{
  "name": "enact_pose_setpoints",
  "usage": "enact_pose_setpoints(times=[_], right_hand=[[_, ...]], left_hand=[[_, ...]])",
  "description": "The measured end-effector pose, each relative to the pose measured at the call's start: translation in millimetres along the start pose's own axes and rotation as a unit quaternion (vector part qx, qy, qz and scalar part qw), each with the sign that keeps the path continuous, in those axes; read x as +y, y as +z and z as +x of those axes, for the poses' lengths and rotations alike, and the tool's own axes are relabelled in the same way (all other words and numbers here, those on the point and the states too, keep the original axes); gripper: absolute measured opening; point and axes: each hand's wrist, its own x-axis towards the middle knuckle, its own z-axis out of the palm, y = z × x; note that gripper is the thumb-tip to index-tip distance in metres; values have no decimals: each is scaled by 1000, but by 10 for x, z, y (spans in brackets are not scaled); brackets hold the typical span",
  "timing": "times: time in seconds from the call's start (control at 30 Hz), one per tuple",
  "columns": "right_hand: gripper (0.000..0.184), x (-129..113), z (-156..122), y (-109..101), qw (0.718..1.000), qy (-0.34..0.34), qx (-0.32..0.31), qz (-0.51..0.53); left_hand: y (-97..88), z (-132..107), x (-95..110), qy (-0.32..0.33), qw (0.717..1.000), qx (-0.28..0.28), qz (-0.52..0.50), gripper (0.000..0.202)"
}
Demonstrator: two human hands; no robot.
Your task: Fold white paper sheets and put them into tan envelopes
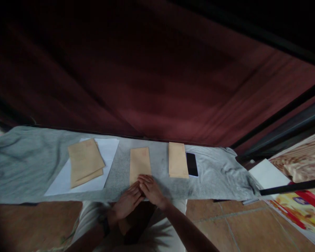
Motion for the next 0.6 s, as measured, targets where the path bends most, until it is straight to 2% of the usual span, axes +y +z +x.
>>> enact_pose_setpoints(times=[0.07,0.13,0.23,0.33,0.47,0.6], right_hand=[[44,51,-46,60,990,92,102,16],[46,113,-23,102,963,193,185,24],[45,186,107,103,932,285,217,57],[36,206,241,39,926,295,213,102],[14,169,299,-70,928,281,206,133],[20,54,294,-134,927,278,192,161]], left_hand=[[6,-7,6,-7,1000,21,10,43],[18,0,15,-22,999,41,12,43],[19,42,45,-52,997,60,3,40],[-11,101,87,-77,995,66,-4,39],[-38,144,118,-92,992,80,-17,38],[-27,156,108,-121,985,108,-57,40]])
